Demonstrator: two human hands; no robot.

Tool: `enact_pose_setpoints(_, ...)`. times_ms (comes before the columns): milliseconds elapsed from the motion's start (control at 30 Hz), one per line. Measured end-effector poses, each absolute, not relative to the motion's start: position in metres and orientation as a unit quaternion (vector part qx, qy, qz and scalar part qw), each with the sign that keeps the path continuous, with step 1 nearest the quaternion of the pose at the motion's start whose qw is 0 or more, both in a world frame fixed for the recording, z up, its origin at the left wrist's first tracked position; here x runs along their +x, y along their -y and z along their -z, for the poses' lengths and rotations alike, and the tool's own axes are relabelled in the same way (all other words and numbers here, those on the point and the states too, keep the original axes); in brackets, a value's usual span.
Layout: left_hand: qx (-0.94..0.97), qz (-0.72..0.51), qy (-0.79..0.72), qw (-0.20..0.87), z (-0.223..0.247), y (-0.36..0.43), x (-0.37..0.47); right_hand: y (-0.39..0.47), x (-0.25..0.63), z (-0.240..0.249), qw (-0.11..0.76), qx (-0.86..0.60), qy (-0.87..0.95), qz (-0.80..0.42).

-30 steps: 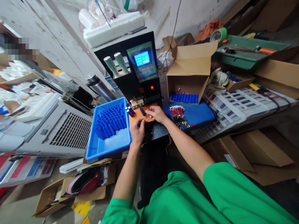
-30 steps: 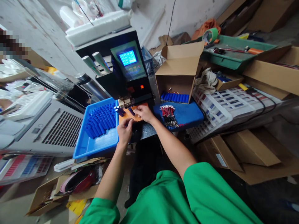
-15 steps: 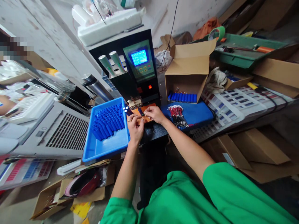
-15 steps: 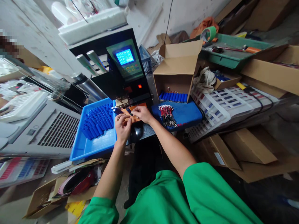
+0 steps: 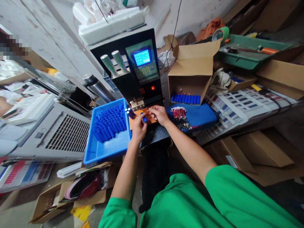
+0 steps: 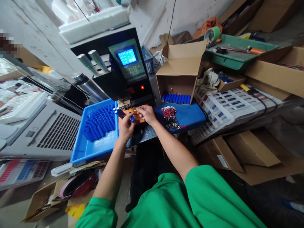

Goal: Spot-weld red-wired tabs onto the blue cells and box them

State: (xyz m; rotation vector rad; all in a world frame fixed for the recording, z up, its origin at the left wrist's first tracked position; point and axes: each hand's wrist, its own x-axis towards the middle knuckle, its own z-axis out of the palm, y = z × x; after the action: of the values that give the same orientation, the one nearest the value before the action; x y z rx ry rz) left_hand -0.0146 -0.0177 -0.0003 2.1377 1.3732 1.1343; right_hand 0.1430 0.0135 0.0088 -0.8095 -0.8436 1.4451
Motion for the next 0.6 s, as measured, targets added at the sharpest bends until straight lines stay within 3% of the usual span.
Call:
enact_pose_setpoints(167,0.702,-0.418,-0.525,0.240,-0.008,0.009,-0.016,-0.014,0.141,-0.010,0.595,-0.365,0.361,-0.618)
enact_pose_setpoints(600,0.692,-0.414,-0.526,0.270,-0.008,-0.015,-0.016,-0.016,0.140,-0.011,0.596,-0.360,0.373,-0.614)
